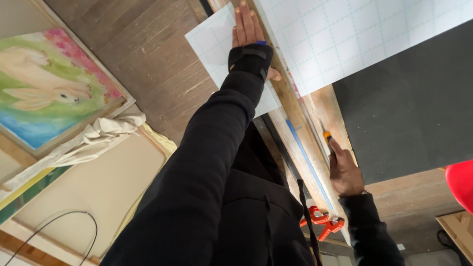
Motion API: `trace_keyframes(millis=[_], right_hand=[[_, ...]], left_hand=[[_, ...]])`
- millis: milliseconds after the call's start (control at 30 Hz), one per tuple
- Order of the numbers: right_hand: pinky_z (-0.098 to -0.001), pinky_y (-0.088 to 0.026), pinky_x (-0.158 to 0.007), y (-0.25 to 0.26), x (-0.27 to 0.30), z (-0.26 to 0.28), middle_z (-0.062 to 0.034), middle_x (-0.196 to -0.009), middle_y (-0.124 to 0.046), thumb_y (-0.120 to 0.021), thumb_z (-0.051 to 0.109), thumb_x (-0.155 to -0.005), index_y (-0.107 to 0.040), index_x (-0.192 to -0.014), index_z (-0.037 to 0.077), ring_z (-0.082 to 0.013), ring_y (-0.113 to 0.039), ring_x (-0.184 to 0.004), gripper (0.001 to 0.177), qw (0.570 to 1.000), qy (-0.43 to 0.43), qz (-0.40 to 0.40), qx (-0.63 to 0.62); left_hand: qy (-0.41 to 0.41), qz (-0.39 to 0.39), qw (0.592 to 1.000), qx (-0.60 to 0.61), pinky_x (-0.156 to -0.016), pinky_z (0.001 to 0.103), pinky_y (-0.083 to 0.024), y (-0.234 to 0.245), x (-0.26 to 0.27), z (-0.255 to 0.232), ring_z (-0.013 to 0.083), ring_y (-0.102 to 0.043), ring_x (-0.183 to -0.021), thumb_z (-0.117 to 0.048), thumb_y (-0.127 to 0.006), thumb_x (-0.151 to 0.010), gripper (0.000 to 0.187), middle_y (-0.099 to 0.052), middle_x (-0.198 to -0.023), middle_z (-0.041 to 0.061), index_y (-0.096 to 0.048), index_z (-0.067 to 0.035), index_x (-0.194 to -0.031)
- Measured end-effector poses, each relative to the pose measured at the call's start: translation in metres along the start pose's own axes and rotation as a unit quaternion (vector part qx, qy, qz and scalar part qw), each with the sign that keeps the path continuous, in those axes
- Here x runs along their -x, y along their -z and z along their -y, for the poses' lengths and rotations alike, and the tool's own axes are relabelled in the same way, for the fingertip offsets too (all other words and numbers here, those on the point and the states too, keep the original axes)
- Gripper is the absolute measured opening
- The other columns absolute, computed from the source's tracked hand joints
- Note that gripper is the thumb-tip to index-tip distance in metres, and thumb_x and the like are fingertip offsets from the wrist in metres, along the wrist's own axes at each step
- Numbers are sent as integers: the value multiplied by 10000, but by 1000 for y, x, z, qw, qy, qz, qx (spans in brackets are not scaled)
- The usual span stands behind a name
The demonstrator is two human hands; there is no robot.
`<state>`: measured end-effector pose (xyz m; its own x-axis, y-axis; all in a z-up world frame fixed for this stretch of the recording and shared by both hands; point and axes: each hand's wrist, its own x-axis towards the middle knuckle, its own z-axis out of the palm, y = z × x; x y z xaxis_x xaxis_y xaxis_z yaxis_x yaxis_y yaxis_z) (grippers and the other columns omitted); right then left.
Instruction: Measuring and cutting a white mat board or paper using a straight edge and utility knife.
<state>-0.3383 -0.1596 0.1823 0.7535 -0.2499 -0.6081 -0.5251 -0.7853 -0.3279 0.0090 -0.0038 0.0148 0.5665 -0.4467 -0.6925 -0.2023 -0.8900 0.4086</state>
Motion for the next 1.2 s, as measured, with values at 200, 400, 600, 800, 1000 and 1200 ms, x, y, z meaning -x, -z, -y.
trace_keyframes(millis=[200, 400, 600, 800, 1000, 1200], right_hand=[[-444, -531, -792, 5, -92, 57, -172, -991, -610, -588, -59, -985, -414, -1584, 94, -347, -614, -875, 642, 989, 88, -118, -24], [-444, -557, -727, 11, -218, 127, -206, -1121, -622, -550, -26, -1049, -364, -1635, 115, -353, -647, -884, 631, 976, 160, -147, -3], [-452, -602, -638, 1, -291, 146, -214, -1092, -625, -551, 0, -1061, -328, -1614, 157, -355, -698, -808, 617, 989, 108, -95, 19], [-474, -594, -657, 8, -306, 153, -236, -1100, -627, -586, 17, -1071, -346, -1613, 170, -399, -707, -854, 612, 986, 136, -89, 29], [-481, -592, -638, 9, -311, 157, -257, -1066, -630, -589, 44, -1075, -351, -1602, 172, -398, -709, -818, 592, 987, 132, -60, 70], [-507, -594, -699, 6, -312, 154, -278, -1086, -641, -602, 54, -1071, -354, -1598, 169, -431, -712, -869, 593, 986, 130, -64, 77]], left_hand=[[0, -17, 1000, -17, -1330, 483, -71, -6, -2, 0, 417, 108, -1589, -741, -935, -459, 1723, 174, -1655, 303, 78, 87, -1579], [-32, -68, 997, 26, -1323, 505, -80, -15, -2, 6, 444, 89, -1588, -701, -965, -445, 1723, 166, -1659, 298, 57, 98, -1579], [-21, -18, 1000, -13, -1306, 495, -96, -5, -5, 3, 445, 77, -1577, -691, -962, -432, 1716, 159, -1638, 322, 40, 109, -1572], [-21, -12, 999, -24, -1325, 479, -125, 0, -1, 2, 447, 41, -1596, -750, -935, -367, 1767, 119, -1653, 340, 4, 130, -1577], [-28, -36, 999, 11, -1315, 482, -125, -15, -8, 5, 417, 42, -1593, -686, -973, -351, 1749, 112, -1654, 315, -13, 107, -1580], [-37, -68, 996, 36, -1323, 475, -137, -16, -7, 5, 407, 40, -1601, -642, -991, -364, 1730, 108, -1671, 296, -23, 111, -1584]])
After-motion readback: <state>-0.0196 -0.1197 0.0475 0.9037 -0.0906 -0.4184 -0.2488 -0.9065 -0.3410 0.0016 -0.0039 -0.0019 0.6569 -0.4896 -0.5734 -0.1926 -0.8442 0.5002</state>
